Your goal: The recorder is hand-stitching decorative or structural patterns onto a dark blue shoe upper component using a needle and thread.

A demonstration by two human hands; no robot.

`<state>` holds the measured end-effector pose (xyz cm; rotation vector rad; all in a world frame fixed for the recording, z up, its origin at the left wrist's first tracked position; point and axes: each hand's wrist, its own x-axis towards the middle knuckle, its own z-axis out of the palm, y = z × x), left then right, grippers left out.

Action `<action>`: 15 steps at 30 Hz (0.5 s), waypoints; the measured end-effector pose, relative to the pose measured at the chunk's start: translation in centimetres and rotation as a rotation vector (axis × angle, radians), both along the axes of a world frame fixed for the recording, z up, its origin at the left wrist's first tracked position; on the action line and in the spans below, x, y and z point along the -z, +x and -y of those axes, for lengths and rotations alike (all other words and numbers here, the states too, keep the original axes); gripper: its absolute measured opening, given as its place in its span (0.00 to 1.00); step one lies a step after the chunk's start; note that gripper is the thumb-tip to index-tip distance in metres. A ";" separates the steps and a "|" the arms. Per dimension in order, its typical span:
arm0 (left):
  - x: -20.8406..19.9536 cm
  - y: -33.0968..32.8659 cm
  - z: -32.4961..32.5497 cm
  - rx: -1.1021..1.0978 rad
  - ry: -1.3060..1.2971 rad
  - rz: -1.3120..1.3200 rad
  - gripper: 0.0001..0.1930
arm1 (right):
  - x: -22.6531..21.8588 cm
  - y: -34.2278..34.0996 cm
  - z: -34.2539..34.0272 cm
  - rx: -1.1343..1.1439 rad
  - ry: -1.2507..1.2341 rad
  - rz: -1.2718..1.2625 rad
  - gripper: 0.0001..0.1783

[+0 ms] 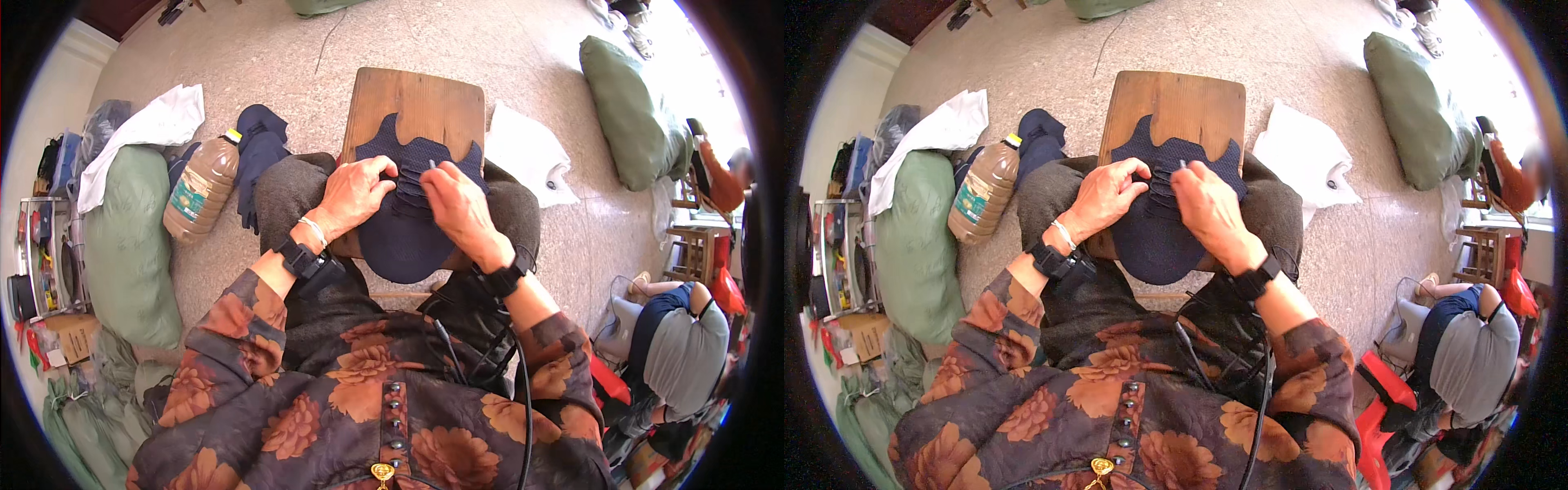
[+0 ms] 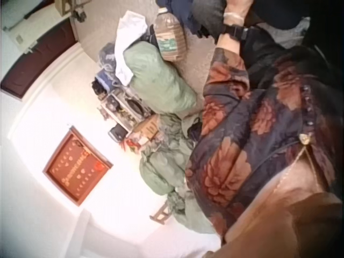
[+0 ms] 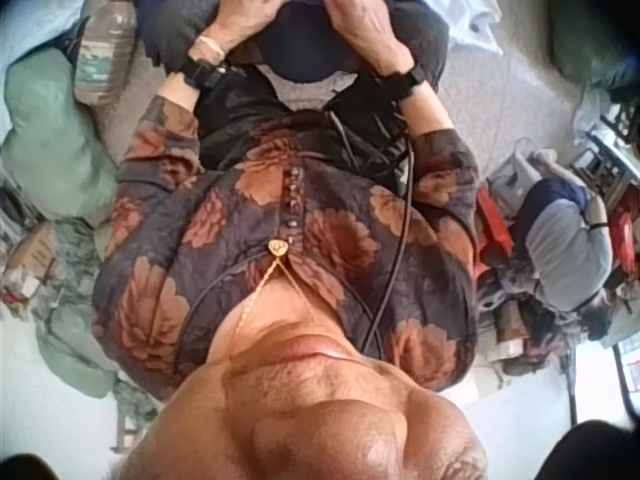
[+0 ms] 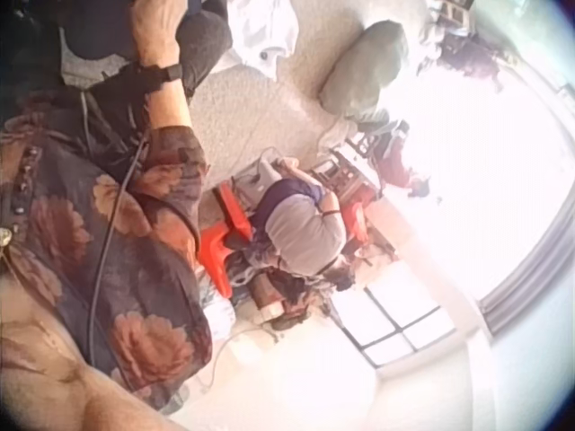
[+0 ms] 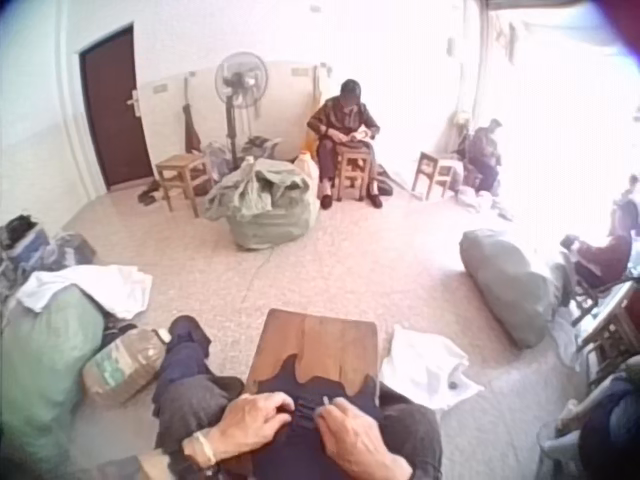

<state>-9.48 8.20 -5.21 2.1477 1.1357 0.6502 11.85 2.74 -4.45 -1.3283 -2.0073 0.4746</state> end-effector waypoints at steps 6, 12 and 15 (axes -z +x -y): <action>-1.5 0.6 0.0 -0.031 -0.167 -0.140 0.12 | -0.5 2.2 4.1 0.107 -0.206 -0.068 0.04; -1.3 0.9 -0.1 -0.032 -0.189 -0.134 0.12 | -0.2 2.7 3.2 0.058 -0.184 0.023 0.06; -1.2 0.9 0.2 -0.030 -0.154 -0.134 0.12 | 0.3 2.7 3.0 0.008 -0.071 0.130 0.06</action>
